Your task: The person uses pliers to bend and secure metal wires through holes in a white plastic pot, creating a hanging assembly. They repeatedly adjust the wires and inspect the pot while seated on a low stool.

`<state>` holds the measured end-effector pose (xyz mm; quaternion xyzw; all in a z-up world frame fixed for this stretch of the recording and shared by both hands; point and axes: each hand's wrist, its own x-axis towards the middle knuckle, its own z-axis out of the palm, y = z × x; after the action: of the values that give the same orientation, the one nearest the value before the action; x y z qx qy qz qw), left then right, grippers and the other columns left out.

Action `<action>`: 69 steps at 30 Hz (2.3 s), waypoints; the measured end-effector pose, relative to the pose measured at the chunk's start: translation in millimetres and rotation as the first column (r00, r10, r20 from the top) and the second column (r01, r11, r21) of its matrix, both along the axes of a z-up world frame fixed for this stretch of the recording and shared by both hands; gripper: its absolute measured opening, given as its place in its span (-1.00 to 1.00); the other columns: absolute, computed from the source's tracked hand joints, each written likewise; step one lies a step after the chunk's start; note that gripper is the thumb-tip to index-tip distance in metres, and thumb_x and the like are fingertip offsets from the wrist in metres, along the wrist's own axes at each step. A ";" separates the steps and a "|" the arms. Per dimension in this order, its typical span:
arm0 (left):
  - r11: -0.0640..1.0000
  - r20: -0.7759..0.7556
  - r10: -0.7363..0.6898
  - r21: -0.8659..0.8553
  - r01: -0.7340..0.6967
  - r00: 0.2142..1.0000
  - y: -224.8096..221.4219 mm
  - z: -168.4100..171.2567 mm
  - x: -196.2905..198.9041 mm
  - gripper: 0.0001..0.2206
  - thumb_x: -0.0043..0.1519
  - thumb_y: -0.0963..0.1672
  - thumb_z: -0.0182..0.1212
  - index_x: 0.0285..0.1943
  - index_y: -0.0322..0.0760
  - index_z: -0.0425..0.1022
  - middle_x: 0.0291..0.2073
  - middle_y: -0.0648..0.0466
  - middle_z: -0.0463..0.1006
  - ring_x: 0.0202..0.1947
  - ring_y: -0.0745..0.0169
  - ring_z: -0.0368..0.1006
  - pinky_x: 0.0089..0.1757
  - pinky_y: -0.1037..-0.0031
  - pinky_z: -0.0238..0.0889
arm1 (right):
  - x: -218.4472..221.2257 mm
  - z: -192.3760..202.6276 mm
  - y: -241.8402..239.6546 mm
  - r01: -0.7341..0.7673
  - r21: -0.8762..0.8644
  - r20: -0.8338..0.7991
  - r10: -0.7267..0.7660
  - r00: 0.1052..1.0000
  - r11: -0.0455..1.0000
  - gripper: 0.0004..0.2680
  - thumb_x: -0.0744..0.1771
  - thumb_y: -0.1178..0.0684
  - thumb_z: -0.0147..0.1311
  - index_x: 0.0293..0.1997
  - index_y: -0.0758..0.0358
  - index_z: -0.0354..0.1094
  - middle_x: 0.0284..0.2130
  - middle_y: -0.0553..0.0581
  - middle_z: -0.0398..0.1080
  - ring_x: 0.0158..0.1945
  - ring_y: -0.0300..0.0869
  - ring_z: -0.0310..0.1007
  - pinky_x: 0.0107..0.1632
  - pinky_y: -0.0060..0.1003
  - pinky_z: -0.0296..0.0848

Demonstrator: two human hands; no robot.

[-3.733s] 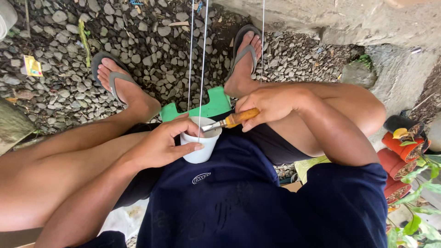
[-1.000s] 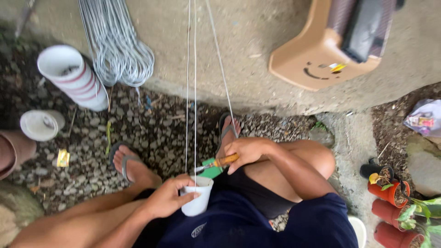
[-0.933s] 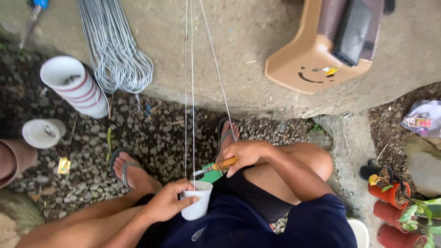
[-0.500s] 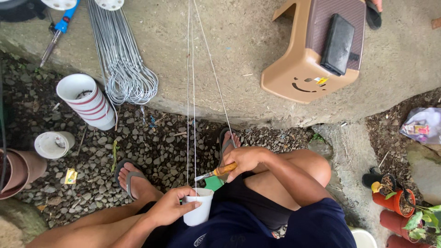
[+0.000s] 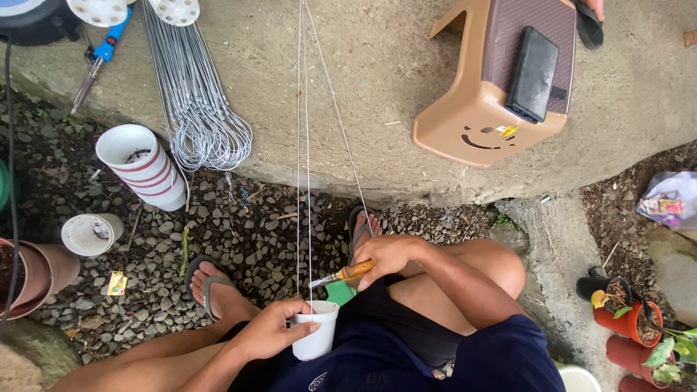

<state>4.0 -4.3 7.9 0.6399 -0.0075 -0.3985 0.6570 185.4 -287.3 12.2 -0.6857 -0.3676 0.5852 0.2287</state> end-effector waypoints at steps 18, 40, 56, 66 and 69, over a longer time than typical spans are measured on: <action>0.998 0.169 0.023 -0.066 -0.012 0.985 5.0 -9.4 -7.2 -0.86 0.20 -0.16 0.36 -0.15 -0.32 0.58 -0.27 0.05 0.55 -0.21 0.26 0.49 -0.15 0.42 0.35 | -8.9 -4.2 1.4 0.181 0.052 -0.064 -0.177 0.982 0.982 -0.74 0.32 -0.17 0.17 -0.21 0.23 0.55 -0.44 0.06 0.54 -0.38 -0.18 0.50 -0.26 -0.23 0.48; 0.977 0.201 0.177 -0.154 -0.147 0.963 3.8 -20.1 -12.7 -0.85 0.16 -0.21 0.38 -0.18 -0.27 0.49 -0.30 0.13 0.59 -0.17 0.25 0.58 0.40 -0.03 -0.08 | -2.2 -6.6 7.8 -0.013 0.014 -0.285 0.017 0.958 1.000 -0.75 0.31 -0.12 0.20 -0.13 0.25 0.48 -0.26 0.07 0.52 -0.24 -0.07 0.52 -0.14 -0.21 0.44; 0.975 0.158 0.195 -0.134 -0.175 0.968 5.9 -13.5 -7.7 -0.78 0.14 -0.20 0.44 -0.08 -0.26 0.54 -0.21 0.11 0.59 -0.13 0.24 0.50 0.14 0.26 0.18 | 2.6 -2.9 32.3 -0.287 -0.156 -0.363 0.216 0.906 0.945 -0.72 0.28 -0.19 0.20 -0.12 0.18 0.50 -0.37 0.11 0.55 -0.29 -0.07 0.54 -0.19 -0.15 0.42; 0.979 0.105 0.186 -0.104 -0.176 0.977 5.2 -7.4 -4.1 -0.74 0.12 -0.20 0.46 -0.02 -0.25 0.57 -0.21 0.11 0.43 -0.17 0.27 0.38 -0.08 0.47 0.29 | -0.4 -17.1 32.9 -0.302 -0.048 -0.450 0.250 0.857 0.952 -0.72 0.30 -0.17 0.18 -0.16 0.28 0.48 -0.36 0.14 0.55 -0.28 -0.10 0.54 -0.17 -0.18 0.44; 0.969 0.127 0.214 -0.157 -0.193 0.969 5.3 -9.3 -3.5 -0.74 0.14 -0.20 0.44 0.00 -0.25 0.56 -0.20 0.12 0.42 -0.15 0.28 0.37 -0.08 0.48 0.28 | -0.9 -19.0 30.8 -0.298 -0.050 -0.459 0.243 0.855 0.953 -0.71 0.29 -0.17 0.19 -0.15 0.28 0.49 -0.34 0.14 0.55 -0.26 -0.11 0.54 -0.17 -0.19 0.44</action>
<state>0.5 1.0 -1.4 0.6151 -0.0176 -0.2805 0.7366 184.5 -256.4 -6.8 -0.4863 -0.3622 0.7743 0.1813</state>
